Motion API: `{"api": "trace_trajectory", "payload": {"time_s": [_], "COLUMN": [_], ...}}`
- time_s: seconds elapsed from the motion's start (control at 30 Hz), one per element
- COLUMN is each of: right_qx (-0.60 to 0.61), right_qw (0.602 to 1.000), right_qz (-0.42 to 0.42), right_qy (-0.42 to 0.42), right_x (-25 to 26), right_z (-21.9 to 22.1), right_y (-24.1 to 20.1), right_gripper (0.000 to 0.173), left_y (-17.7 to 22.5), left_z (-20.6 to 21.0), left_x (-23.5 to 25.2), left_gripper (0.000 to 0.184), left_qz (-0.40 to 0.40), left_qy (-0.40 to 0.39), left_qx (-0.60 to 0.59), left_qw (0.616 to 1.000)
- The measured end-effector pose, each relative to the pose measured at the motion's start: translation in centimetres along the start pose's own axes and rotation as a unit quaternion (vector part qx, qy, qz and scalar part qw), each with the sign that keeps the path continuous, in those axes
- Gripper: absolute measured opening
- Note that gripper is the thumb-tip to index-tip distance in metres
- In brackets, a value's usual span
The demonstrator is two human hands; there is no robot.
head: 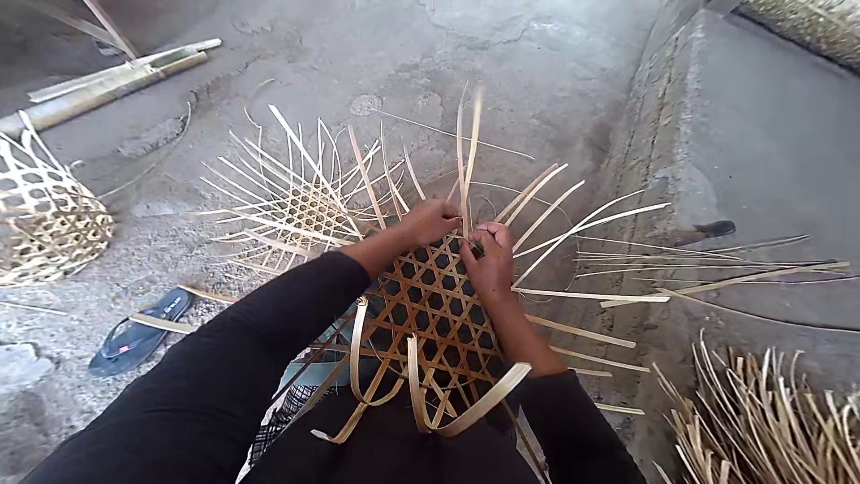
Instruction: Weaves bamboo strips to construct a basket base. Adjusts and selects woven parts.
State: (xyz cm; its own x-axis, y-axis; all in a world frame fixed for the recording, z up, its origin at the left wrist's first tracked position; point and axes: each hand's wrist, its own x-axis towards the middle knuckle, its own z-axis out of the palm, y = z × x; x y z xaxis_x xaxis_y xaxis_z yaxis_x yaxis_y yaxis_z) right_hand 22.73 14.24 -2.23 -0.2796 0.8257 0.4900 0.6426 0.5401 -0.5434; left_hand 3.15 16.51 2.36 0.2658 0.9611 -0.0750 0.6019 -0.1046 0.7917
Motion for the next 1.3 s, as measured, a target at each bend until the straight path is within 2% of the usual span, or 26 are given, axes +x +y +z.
{"api": "trace_trajectory", "payload": {"time_s": [0.13,0.23,0.3,0.43,0.53,0.7,0.77,0.87,0.93,1.0,1.07,1.13,1.2,1.3], "right_qx": [0.012,0.019,0.016,0.010,-0.011,-0.046,-0.056,-0.036,-0.023,-0.041,-0.092,-0.159,-0.202,-0.169], "right_qw": [1.000,0.999,0.999,0.999,0.997,0.992,0.992,0.997,0.999,0.996,0.988,0.975,0.967,0.973], "right_qz": [0.013,0.005,-0.013,-0.048,-0.072,-0.106,-0.077,-0.028,0.010,0.025,0.019,0.000,-0.014,-0.018], "right_qy": [-0.021,-0.027,-0.029,-0.022,-0.022,-0.054,-0.084,-0.055,-0.043,-0.070,-0.122,-0.156,-0.153,-0.157], "right_x": [0.1,0.2,0.2,-0.1,0.0,0.7,1.8,2.5,2.1,0.9,-1.2,-4.0,-5.1,-4.9], "right_z": [0.0,0.1,0.2,0.5,0.4,-0.5,-2.5,-6.0,-7.4,-6.8,-4.2,-1.1,0.2,-0.4], "right_y": [-0.3,-0.4,-0.2,-0.2,-0.1,-0.4,-1.0,-1.5,-2.1,-3.2,-4.1,-4.3,-4.1,-3.8], "right_gripper": [0.021,0.019,0.019,0.019,0.018,0.020,0.023,0.029,0.035,0.041,0.047,0.052,0.054,0.054], "left_y": [-0.9,-0.9,-0.4,0.9,1.2,1.6,2.6,4.4,4.4,2.8,1.0,0.5,0.5,0.8], "left_z": [1.1,1.4,1.2,1.1,1.1,1.3,0.8,0.7,2.2,4.6,6.9,7.8,8.0,7.5], "left_x": [-1.6,-2.4,-2.3,-0.2,0.8,0.2,-0.5,-4.4,-7.7,-10.1,-10.9,-10.9,-10.7,-10.6], "left_gripper": [0.023,0.024,0.031,0.027,0.026,0.025,0.029,0.042,0.051,0.068,0.076,0.073,0.073,0.073], "left_qz": [0.113,0.199,0.157,-0.016,-0.051,-0.026,-0.006,0.062,0.094,0.070,0.042,0.035,0.039,0.046], "left_qy": [0.120,0.140,0.110,0.032,0.012,0.046,0.065,0.113,0.113,0.054,0.008,-0.009,-0.009,-0.019], "left_qx": [-0.012,0.058,0.100,0.110,0.097,0.097,0.114,0.176,0.235,0.301,0.358,0.400,0.430,0.407], "left_qw": [0.986,0.968,0.976,0.993,0.994,0.994,0.991,0.976,0.961,0.949,0.933,0.916,0.902,0.912]}}
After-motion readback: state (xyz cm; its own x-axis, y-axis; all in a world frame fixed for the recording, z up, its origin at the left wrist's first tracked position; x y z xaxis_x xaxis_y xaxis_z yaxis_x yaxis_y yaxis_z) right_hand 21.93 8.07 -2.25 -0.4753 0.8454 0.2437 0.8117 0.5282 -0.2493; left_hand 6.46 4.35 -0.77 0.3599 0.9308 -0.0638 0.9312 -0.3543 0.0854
